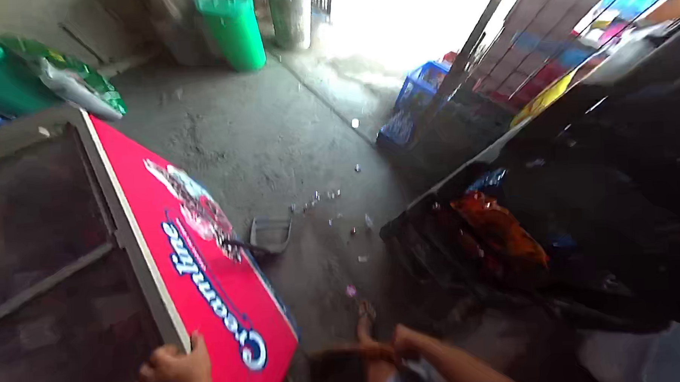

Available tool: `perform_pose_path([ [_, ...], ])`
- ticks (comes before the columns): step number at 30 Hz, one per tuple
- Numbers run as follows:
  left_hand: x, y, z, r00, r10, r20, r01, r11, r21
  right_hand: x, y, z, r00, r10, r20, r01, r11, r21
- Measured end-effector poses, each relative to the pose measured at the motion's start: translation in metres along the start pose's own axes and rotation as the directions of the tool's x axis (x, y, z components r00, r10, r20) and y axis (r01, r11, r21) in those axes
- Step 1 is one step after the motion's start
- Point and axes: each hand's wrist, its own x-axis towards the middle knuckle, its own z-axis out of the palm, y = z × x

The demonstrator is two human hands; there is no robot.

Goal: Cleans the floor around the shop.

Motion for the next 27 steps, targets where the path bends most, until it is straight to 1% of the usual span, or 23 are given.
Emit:
perform_pose_path([
  [2, -0.003, 0.008, -0.008, 0.999, -0.023, 0.031, 0.023, 1.0, 0.017, 0.022, 0.001, -0.005, 1.0, 0.027, -0.004, -0.027, 1.0, 0.001],
  [4, -0.006, 0.018, -0.017, 0.997, -0.047, 0.065, 0.043, 0.997, 0.065, 0.022, -0.012, -0.028, 0.996, -0.033, -0.084, 0.038, 0.998, 0.059],
  [7, -0.006, 0.023, -0.021, 0.996, -0.058, 0.061, 0.05, 0.991, 0.123, 0.028, -0.046, -0.076, 0.966, -0.106, -0.237, 0.144, 0.979, 0.147],
  [9, -0.005, 0.021, -0.019, 0.996, -0.06, 0.065, 0.051, 0.99, 0.135, 0.041, -0.065, -0.1, 0.93, -0.119, -0.348, 0.189, 0.966, 0.176],
  [10, -0.006, 0.021, -0.019, 0.996, -0.066, 0.065, 0.056, 0.988, 0.14, 0.049, -0.072, -0.107, 0.9, -0.124, -0.418, 0.216, 0.96, 0.18],
  [12, -0.006, 0.019, -0.017, 0.995, -0.082, 0.063, 0.07, 0.983, 0.168, 0.048, -0.088, -0.119, 0.863, -0.113, -0.493, 0.225, 0.959, 0.174],
  [13, -0.006, 0.018, -0.015, 0.995, -0.081, 0.06, 0.071, 0.984, 0.165, 0.045, -0.092, -0.121, 0.859, -0.12, -0.498, 0.24, 0.953, 0.184],
  [15, -0.005, 0.018, -0.015, 0.996, -0.079, 0.051, 0.07, 0.985, 0.158, 0.03, -0.083, -0.11, 0.857, -0.166, -0.488, 0.283, 0.943, 0.176],
  [16, -0.005, 0.018, -0.014, 0.996, -0.076, 0.045, 0.068, 0.985, 0.159, 0.019, -0.071, -0.099, 0.869, -0.19, -0.457, 0.299, 0.937, 0.18],
  [17, -0.005, 0.018, -0.013, 0.996, -0.075, 0.038, 0.068, 0.985, 0.161, 0.003, -0.057, -0.09, 0.901, -0.197, -0.387, 0.294, 0.933, 0.21],
  [19, -0.004, 0.015, -0.012, 0.996, -0.075, 0.039, 0.066, 0.981, 0.182, -0.027, -0.02, -0.069, 0.959, -0.16, -0.233, 0.226, 0.93, 0.292],
  [21, -0.003, 0.017, -0.012, 0.996, -0.079, 0.043, 0.069, 0.979, 0.193, -0.047, 0.012, -0.053, 0.991, -0.084, -0.106, 0.12, 0.906, 0.405],
  [22, -0.004, 0.019, -0.013, 0.996, -0.084, 0.039, 0.074, 0.977, 0.198, -0.051, 0.024, -0.049, 0.997, -0.041, -0.066, 0.067, 0.888, 0.455],
  [24, -0.004, 0.022, -0.011, 0.995, -0.093, 0.027, 0.085, 0.973, 0.213, -0.046, 0.035, -0.056, 0.998, 0.036, -0.054, -0.004, 0.866, 0.501],
  [27, -0.004, 0.023, -0.011, 0.998, -0.055, 0.016, 0.047, 0.95, 0.31, -0.009, 0.023, -0.086, 0.983, 0.092, -0.156, -0.002, 0.869, 0.495],
])
